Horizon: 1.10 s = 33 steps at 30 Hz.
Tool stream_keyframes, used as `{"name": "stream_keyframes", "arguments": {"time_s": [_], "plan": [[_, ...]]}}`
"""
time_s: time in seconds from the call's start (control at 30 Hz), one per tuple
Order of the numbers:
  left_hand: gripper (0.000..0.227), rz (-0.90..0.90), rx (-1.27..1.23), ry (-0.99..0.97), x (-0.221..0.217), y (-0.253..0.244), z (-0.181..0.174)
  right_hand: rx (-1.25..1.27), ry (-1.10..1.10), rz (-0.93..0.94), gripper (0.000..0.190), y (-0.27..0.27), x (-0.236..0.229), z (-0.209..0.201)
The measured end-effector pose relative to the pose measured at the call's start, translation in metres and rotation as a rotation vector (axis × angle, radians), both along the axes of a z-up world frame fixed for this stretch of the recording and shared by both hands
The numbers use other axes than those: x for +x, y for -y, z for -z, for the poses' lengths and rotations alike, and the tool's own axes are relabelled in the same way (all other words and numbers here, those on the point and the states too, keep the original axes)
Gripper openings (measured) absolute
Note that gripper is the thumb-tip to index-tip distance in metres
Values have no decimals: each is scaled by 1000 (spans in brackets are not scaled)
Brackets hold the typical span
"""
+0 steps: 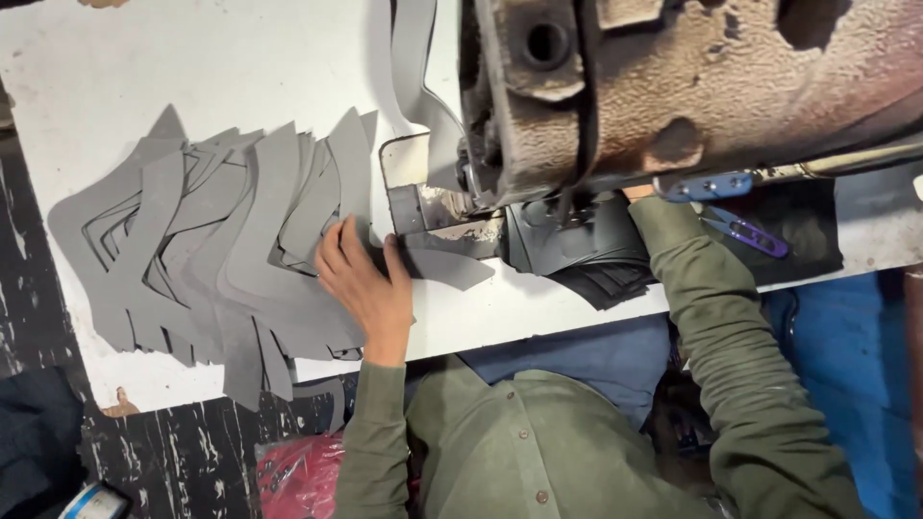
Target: The person sews gray material pieces using a sewing machine, guiding each piece under the needle and stacking the finished items. They also use scissors to trim threads and occasionally adjust the camera.
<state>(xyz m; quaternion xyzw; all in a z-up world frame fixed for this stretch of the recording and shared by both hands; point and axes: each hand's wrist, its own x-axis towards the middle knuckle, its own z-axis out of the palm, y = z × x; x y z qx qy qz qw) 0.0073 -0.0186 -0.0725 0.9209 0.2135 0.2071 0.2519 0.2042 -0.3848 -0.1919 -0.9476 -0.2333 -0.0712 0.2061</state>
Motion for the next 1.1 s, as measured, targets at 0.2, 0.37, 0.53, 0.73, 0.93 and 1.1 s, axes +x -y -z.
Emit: {"name": "stream_keyframes", "arguments": {"time_s": [0.2, 0.37, 0.53, 0.73, 0.93, 1.1], "plan": [[55, -7, 10, -82, -2, -1, 0, -61, 36, -12, 24, 3, 11, 1], [55, -18, 32, -74, -2, 0, 3, -112, 65, -10, 28, 5, 12, -8], [55, -22, 22, -83, -1, 0, 2, -158, 95, -18, 33, 3, 18, -9], [54, -16, 32, -64, -2, 0, 2, -215, 124, -24, 39, 6, 19, -2], [55, -23, 11, -68, -2, -1, 2, -95, -157, 228, 21, 10, 3, -16], [54, -16, 13, -63, -1, 0, -2, 539, -161, 209, 18, -30, -55, -126]]}}
